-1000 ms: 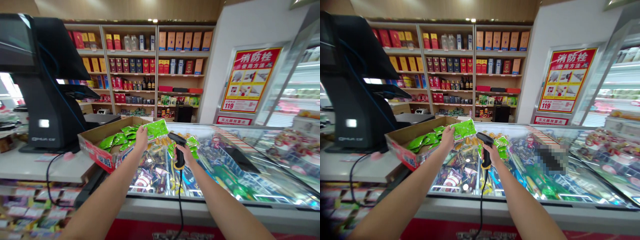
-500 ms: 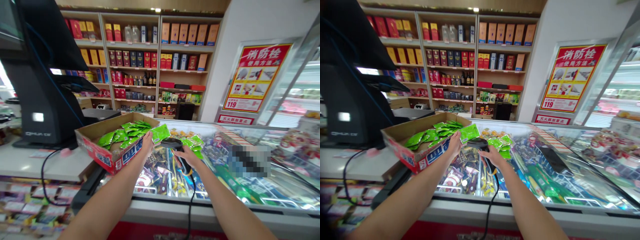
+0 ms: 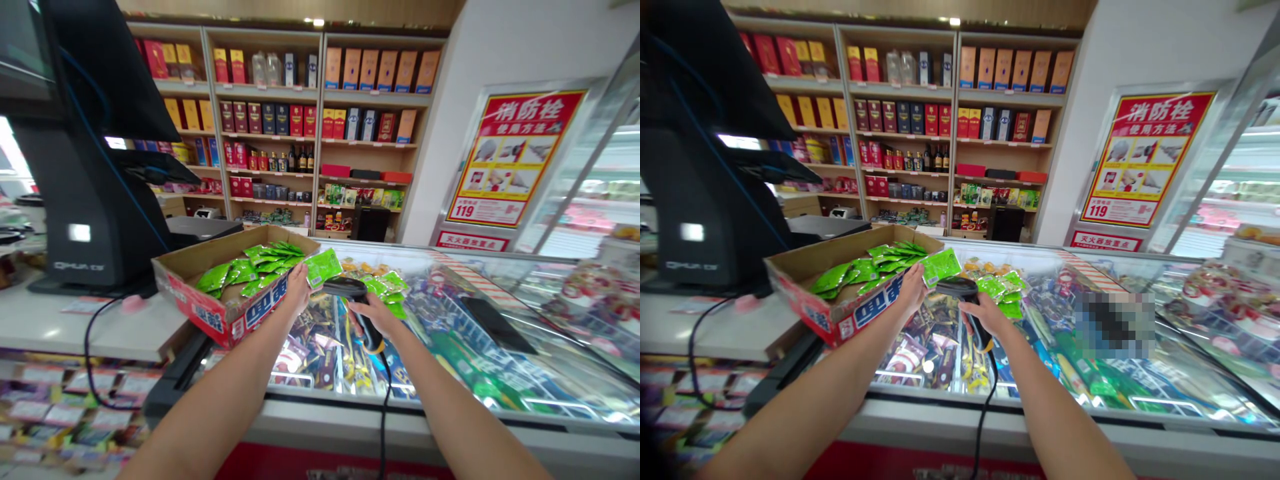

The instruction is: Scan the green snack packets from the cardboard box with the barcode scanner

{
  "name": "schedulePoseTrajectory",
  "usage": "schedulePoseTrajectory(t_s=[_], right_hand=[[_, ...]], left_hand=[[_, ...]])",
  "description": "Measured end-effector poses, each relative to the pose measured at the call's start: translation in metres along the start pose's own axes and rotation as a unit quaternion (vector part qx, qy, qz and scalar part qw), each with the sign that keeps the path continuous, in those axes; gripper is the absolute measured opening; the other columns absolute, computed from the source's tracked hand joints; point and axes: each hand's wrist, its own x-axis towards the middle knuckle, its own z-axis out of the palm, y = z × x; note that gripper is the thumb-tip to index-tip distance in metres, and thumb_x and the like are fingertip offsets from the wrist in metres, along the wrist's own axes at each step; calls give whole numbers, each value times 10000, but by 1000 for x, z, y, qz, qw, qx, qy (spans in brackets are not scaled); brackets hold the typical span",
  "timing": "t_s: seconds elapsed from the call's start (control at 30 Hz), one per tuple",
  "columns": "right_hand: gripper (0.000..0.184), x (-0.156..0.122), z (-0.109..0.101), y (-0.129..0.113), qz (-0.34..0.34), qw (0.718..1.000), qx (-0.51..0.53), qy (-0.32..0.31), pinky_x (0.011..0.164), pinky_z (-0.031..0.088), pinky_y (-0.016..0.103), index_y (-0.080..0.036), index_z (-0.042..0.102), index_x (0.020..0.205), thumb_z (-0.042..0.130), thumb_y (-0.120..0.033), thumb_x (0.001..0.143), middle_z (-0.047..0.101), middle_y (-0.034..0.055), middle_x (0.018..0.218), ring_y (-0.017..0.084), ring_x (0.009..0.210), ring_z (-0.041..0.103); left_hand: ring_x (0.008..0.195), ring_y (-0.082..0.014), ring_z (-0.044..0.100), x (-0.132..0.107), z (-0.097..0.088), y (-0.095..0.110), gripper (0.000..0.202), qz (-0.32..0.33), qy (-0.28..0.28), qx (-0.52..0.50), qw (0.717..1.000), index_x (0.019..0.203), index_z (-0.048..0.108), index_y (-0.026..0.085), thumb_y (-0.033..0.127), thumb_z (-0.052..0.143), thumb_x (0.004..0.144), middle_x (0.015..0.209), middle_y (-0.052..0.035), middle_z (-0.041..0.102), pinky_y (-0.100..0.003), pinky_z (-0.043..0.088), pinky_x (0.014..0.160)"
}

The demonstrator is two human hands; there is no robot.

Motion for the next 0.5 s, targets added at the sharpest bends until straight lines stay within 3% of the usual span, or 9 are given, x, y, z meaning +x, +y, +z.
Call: schedulePoseTrajectory(t_s=[0.13, 0.27, 0.4, 0.5], right_hand=[[269, 0, 1, -1, -9, 1000, 3, 0, 374, 425, 230, -164, 601, 691, 656, -419, 757, 607, 8, 496, 128, 344, 535], [271, 0, 4, -5, -6, 999, 34, 39, 351, 427, 229, -158, 602, 695, 680, -417, 717, 600, 3, 493, 128, 337, 534], [285, 0, -2, -13, -15, 987, 103, 126, 338, 440, 232, -156, 604, 733, 704, -415, 670, 613, -1, 505, 132, 343, 544], [288, -1, -16, -21, -27, 961, 161, 223, 326, 443, 236, -160, 594, 728, 713, -411, 654, 606, -8, 488, 135, 340, 543]], left_hand=[[875, -203, 702, 0, 0, 1, 218, -7, 2, -4, 1000, 934, 564, 201, 337, 673, 803, 867, -24, 712, -365, 580, 749], [899, -208, 701, 0, -3, -2, 225, -13, -19, -21, 1000, 981, 570, 197, 321, 666, 819, 904, -41, 719, -400, 583, 794], [899, -215, 699, -1, -3, -9, 161, -36, -54, -60, 996, 967, 567, 172, 224, 640, 834, 909, -57, 716, -450, 573, 844], [866, -200, 699, 1, 7, -14, 105, -69, -55, -86, 992, 955, 556, 168, 124, 561, 859, 870, -47, 703, -474, 570, 852]])
